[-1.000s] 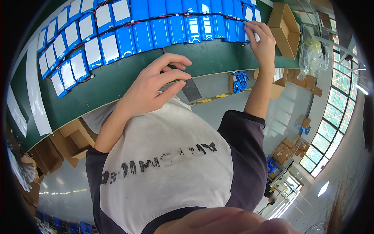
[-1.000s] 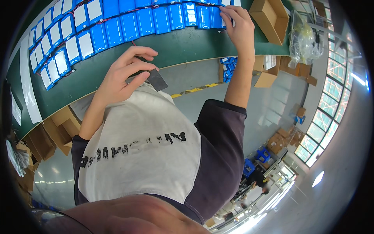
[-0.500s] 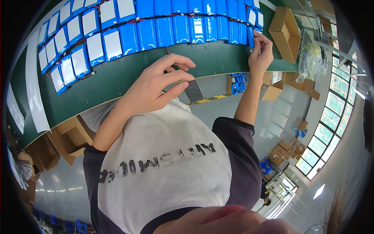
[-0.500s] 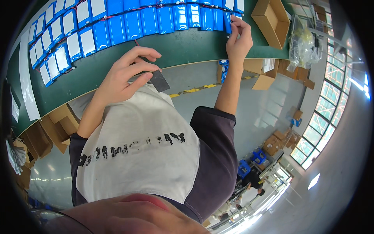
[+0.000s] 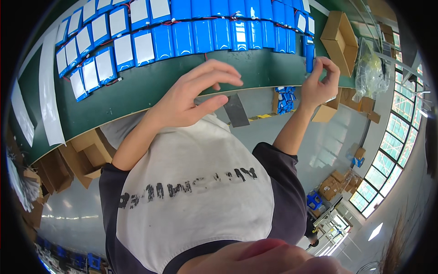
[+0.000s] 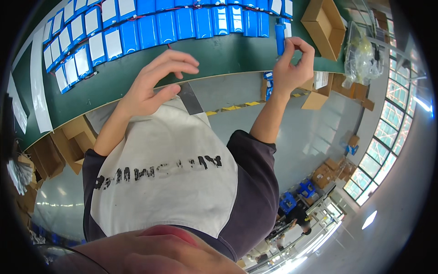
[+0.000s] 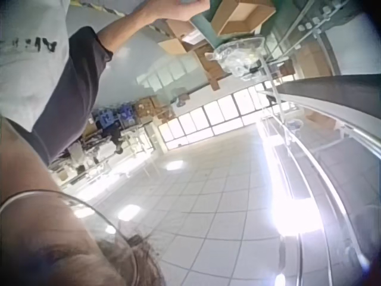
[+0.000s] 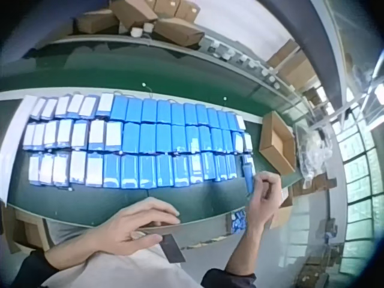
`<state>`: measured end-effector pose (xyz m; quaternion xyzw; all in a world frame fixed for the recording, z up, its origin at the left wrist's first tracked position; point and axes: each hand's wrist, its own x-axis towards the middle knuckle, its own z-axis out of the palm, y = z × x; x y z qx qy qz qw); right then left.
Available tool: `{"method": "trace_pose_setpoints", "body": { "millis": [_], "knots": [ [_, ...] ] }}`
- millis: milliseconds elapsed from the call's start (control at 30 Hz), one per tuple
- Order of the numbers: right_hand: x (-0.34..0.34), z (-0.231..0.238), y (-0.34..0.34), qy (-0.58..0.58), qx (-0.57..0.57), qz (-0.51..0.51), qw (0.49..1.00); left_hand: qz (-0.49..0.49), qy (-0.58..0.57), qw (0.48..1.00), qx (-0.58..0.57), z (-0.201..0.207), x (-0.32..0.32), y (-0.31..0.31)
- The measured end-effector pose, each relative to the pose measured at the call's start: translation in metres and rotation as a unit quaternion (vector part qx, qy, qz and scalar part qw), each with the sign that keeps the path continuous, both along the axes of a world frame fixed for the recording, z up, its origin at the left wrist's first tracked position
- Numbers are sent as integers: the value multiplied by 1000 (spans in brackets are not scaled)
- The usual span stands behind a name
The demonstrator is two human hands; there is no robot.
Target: The person repeatedly peels white adhesive labels from a backing sheet and applies them to the top surface of blue rectangular battery cells arranged on a green workbench. The person handles the labels and cells by hand, working across multiple rows of batteries.
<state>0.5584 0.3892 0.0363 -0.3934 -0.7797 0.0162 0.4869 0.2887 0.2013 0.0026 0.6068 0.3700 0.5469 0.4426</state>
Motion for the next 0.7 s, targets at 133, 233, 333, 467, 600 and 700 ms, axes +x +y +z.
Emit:
{"method": "trace_pose_setpoints", "body": {
  "millis": [133, 233, 333, 467, 600, 700],
  "knots": [
    [-48, 8, -19, 73, -136, 102, 983, 62, 17, 995, 72, -4, -2, 7],
    [-91, 6, -54, 106, -139, 207, 963, 152, 34, 981, 118, 3, -6, 7],
    [-120, 0, -61, 123, -142, 276, 943, 236, 107, 953, 158, 2, -25, 11],
    [-137, -3, -64, 244, -269, 346, 865, 217, -27, 975, 31, 6, -30, -20],
    [-158, 8, -71, 216, -311, 387, 841, 240, 87, 964, 76, 0, -42, -44],
    [-195, 34, -68, 166, -344, 456, 804, 250, 149, 952, 90, -5, -52, -73]
  ]
}}
